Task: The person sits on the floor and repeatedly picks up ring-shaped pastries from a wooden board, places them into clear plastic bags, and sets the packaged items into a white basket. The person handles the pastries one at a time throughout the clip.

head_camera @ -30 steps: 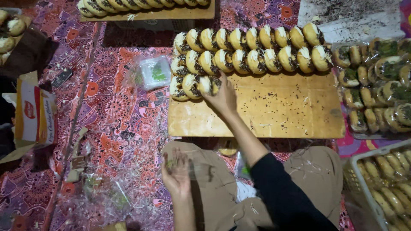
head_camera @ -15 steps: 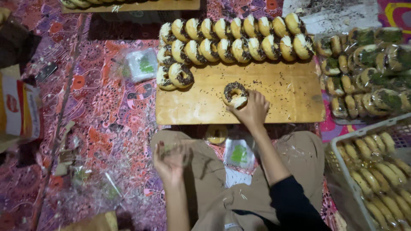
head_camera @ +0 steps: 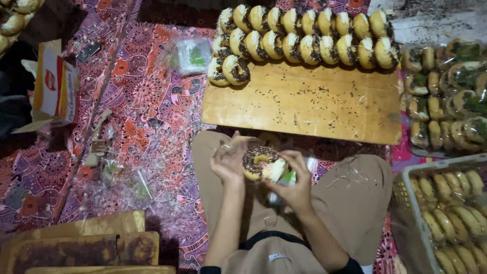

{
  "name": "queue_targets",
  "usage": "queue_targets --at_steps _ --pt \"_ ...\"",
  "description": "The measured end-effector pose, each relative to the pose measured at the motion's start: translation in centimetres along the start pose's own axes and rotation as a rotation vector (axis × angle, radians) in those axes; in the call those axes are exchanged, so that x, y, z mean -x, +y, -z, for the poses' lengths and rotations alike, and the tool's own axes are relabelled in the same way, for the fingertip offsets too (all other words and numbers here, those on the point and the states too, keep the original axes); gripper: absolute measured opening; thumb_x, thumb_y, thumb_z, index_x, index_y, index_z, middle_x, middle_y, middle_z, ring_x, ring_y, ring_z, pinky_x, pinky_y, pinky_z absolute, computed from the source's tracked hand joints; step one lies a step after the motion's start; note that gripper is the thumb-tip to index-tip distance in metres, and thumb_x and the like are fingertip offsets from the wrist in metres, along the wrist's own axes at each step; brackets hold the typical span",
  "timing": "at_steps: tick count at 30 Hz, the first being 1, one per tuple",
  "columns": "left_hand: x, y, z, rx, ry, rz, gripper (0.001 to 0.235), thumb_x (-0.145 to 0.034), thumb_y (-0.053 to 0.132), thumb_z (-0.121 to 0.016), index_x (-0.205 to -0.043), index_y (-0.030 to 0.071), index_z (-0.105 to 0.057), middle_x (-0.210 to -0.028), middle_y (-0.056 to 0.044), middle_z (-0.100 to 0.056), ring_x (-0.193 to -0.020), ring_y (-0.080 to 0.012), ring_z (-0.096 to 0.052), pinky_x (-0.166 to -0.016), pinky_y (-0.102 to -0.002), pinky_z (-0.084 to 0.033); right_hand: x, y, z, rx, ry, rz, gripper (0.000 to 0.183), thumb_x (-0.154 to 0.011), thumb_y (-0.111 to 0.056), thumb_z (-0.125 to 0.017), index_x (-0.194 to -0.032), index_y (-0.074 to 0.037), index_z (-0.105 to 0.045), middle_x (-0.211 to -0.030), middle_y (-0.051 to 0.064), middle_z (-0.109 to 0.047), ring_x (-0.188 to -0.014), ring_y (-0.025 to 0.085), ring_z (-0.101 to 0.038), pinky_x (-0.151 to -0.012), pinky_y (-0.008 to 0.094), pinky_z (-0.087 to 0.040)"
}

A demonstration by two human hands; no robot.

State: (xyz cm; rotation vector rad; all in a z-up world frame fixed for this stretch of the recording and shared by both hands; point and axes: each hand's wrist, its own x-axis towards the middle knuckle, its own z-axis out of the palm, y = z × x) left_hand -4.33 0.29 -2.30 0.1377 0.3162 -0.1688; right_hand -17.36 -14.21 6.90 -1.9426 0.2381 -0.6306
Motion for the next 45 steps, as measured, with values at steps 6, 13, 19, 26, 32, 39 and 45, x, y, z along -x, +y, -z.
queue_targets --at_steps 6,13,19,26,32,39,45 --pt "5.6 -4.0 -4.7 0.083 -0.347 0.219 0.06 -0.091 0.036 -0.055 -0.146 0.014 -0.048 -0.156 -0.03 -0.043 -0.146 -0.0441 -0.039 -0.119 -0.052 -0.035 -1.2 -3.2 -1.0 0.352 0.037 0.158 0.08 -0.057 -0.044 -0.095 -0.128 -0.013 -0.074 -0.11 0.013 -0.054 -0.107 0.031 -0.049 -0.095 0.045 -0.044" --pt "6.9 -3.6 -7.3 0.025 -0.368 0.246 0.08 -0.09 0.036 -0.061 -0.157 -0.001 -0.038 -0.157 -0.026 -0.04 -0.148 -0.0401 -0.038 -0.127 -0.051 -0.033 -4.0 -4.2 -0.7 0.441 -0.14 0.122 0.092 -0.052 -0.051 -0.098 -0.134 -0.02 -0.071 -0.104 0.016 -0.046 -0.101 0.036 -0.043 -0.091 0.049 -0.042" --pt "7.3 -1.4 -9.1 0.16 -0.385 0.306 0.084 -0.083 0.031 -0.064 -0.157 0.006 -0.035 -0.159 -0.023 -0.039 -0.15 -0.0399 -0.037 -0.127 -0.055 -0.029 -3.2 -3.4 2.6 0.315 0.125 0.37 0.047 -0.08 -0.038 -0.095 -0.111 -0.023 -0.063 -0.129 0.005 -0.057 -0.128 0.025 -0.051 -0.103 0.042 -0.046" --pt "8.9 -1.8 -8.6 -0.478 -0.054 0.271 0.07 -0.091 0.027 -0.066 -0.15 0.01 -0.033 -0.151 -0.028 -0.044 -0.137 -0.0411 -0.05 -0.112 -0.052 -0.044 -2.4 -3.8 4.5 0.452 -0.236 1.01 0.021 -0.084 -0.016 -0.083 -0.105 -0.016 -0.077 -0.106 0.0 -0.07 -0.102 0.02 -0.067 -0.088 0.038 -0.048" --pt "13.5 0.4 -7.5 -1.282 -0.632 0.106 0.04 -0.099 0.011 -0.066 -0.136 -0.005 -0.06 -0.125 -0.014 -0.067 -0.114 -0.0139 -0.063 -0.097 -0.029 -0.053 -4.3 -6.2 6.2 -0.111 -0.613 0.135 0.026 -0.086 -0.013 -0.079 -0.111 -0.008 -0.075 -0.104 0.007 -0.077 -0.093 0.021 -0.077 -0.078 0.034 -0.062" --pt "15.2 0.7 -10.0 -1.545 -0.68 0.175 0.019 -0.104 0.008 -0.057 -0.116 -0.002 -0.067 -0.085 -0.003 -0.069 -0.083 -0.0041 -0.059 -0.07 -0.026 -0.052 -5.3 -10.4 7.5 0.186 -0.421 0.656 0.029 -0.079 -0.014 -0.083 -0.102 -0.003 -0.068 -0.088 0.01 -0.065 -0.081 0.027 -0.063 -0.068 0.039 -0.052" --pt "15.7 1.5 -12.2 -1.702 -0.867 -0.006 0.019 -0.101 0.01 -0.058 -0.114 -0.003 -0.064 -0.086 -0.021 -0.07 -0.077 -0.028 -0.071 -0.068 -0.038 -0.053 -4.6 -10.5 8.8 0.278 -0.578 0.755 0.034 -0.082 -0.009 -0.072 -0.114 0.003 -0.068 -0.098 0.012 -0.065 -0.089 0.028 -0.066 -0.074 0.038 -0.055"
